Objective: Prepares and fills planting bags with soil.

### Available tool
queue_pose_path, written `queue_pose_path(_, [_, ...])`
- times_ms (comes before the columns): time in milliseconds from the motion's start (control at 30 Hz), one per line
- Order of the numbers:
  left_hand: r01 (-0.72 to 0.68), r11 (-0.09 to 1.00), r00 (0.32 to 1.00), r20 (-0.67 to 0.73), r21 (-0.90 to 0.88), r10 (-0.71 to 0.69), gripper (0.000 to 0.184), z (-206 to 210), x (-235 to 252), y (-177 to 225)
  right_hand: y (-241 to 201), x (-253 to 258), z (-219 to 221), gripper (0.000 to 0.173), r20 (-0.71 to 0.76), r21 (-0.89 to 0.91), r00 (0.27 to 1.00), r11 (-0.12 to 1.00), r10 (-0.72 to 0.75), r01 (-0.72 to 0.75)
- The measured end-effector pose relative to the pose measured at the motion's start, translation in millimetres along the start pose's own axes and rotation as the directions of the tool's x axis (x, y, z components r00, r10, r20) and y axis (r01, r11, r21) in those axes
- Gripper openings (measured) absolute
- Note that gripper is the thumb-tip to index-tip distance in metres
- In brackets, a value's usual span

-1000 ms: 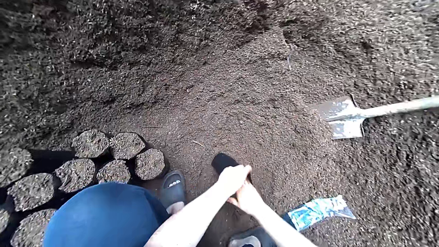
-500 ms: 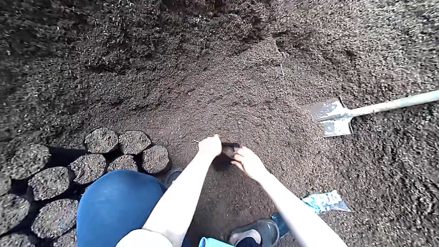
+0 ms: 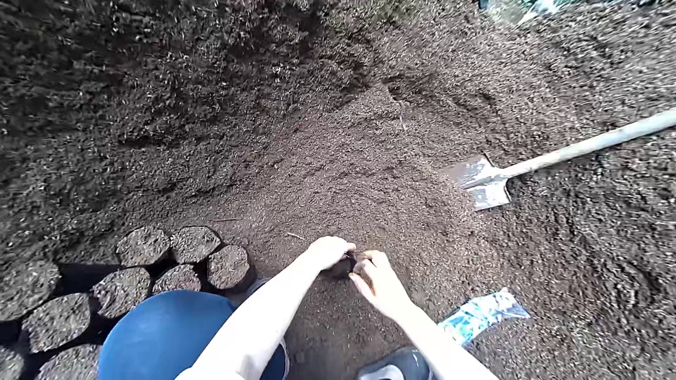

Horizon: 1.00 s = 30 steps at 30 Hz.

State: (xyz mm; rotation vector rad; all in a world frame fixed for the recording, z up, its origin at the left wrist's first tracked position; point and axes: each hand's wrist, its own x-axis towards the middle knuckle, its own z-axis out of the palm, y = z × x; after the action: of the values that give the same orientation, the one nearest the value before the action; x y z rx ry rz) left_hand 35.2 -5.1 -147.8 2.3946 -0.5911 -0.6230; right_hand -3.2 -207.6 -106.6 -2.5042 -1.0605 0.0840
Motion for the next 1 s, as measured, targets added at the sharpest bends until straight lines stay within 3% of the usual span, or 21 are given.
queue_pose_path(33, [0.001,0.999,1.000,-0.009,-0.052,-0.001,0.034,5.3,-5.3,-1.3,-15.6,-1.1,0.4,0.035,0.134,0.064,0.986,0.992,0.099,-0.109])
queue_pose_path(67, [0.003,0.995,1.000,-0.024,-0.100,-0.005,0.034,10.3,-9.9,-2.6,-28.5,2.6,2.6,0.042,0.305,0.072,0.928,0.966,0.214,-0.247])
queue_pose_path(133, [-0.010,0.988,0.998,-0.066,-0.157,0.000,0.034,22.2,-15.3,-2.9,-35.8,13.6,16.9,0.062,0.549,0.012,0.756,0.901,0.357,-0.434])
queue_pose_path(200, [-0.025,0.982,0.996,-0.094,-0.187,0.007,0.034,37.8,-20.4,4.9,-30.7,12.2,37.4,0.083,0.605,-0.052,0.687,0.881,0.402,-0.470])
queue_pose_path(267, [-0.026,0.975,0.996,-0.091,-0.219,0.006,0.035,53.7,-26.3,17.0,-25.3,-5.1,59.1,0.096,0.592,-0.107,0.702,0.902,0.396,-0.419])
queue_pose_path(333, [-0.017,0.970,0.998,-0.055,-0.241,0.004,0.037,65.1,-30.1,26.5,-21.3,-21.8,78.2,0.095,0.584,-0.187,0.709,0.915,0.396,-0.357])
queue_pose_path(400, [-0.033,0.967,0.999,-0.032,-0.251,0.026,0.039,76.9,-29.9,30.9,-20.0,-30.2,90.6,0.080,0.597,-0.237,0.687,0.909,0.415,-0.343])
queue_pose_path(533, [-0.040,0.961,0.999,-0.029,-0.274,0.033,0.041,84.9,-27.6,26.6,-21.9,-13.8,102.3,0.066,0.701,-0.253,0.539,0.869,0.468,-0.425])
queue_pose_path(633, [-0.009,0.942,0.984,-0.170,-0.336,-0.051,0.036,63.4,-25.7,14.3,-13.4,11.3,92.2,0.068,0.687,-0.238,0.578,0.888,0.440,-0.393])
queue_pose_path(700, [0.029,0.928,0.964,-0.233,-0.372,-0.124,0.035,27.7,-27.1,1.5,-6.7,32.7,70.0,0.067,0.631,-0.236,0.676,0.924,0.380,-0.300])
queue_pose_path(800, [0.174,0.900,0.927,-0.240,-0.400,-0.286,0.034,-10.0,-27.6,-21.5,4.7,44.6,34.8,0.035,0.423,-0.319,0.882,0.945,0.208,-0.070])
queue_pose_path(867, [0.234,0.876,0.901,-0.246,-0.421,-0.358,0.039,-12.3,-24.7,-33.1,22.5,47.0,21.3,0.026,0.333,-0.341,0.935,0.940,0.119,0.002])
queue_pose_path(933, [0.245,0.881,0.895,-0.254,-0.406,-0.366,0.041,-8.0,-23.0,-31.8,41.0,43.9,21.3,0.026,0.263,-0.309,0.958,0.951,0.112,-0.026])
queue_pose_path(1000, [0.239,0.897,0.902,-0.256,-0.373,-0.347,0.028,-6.0,-22.1,-25.1,61.4,32.9,32.4,0.030,0.060,-0.128,0.969,0.964,0.242,-0.232])
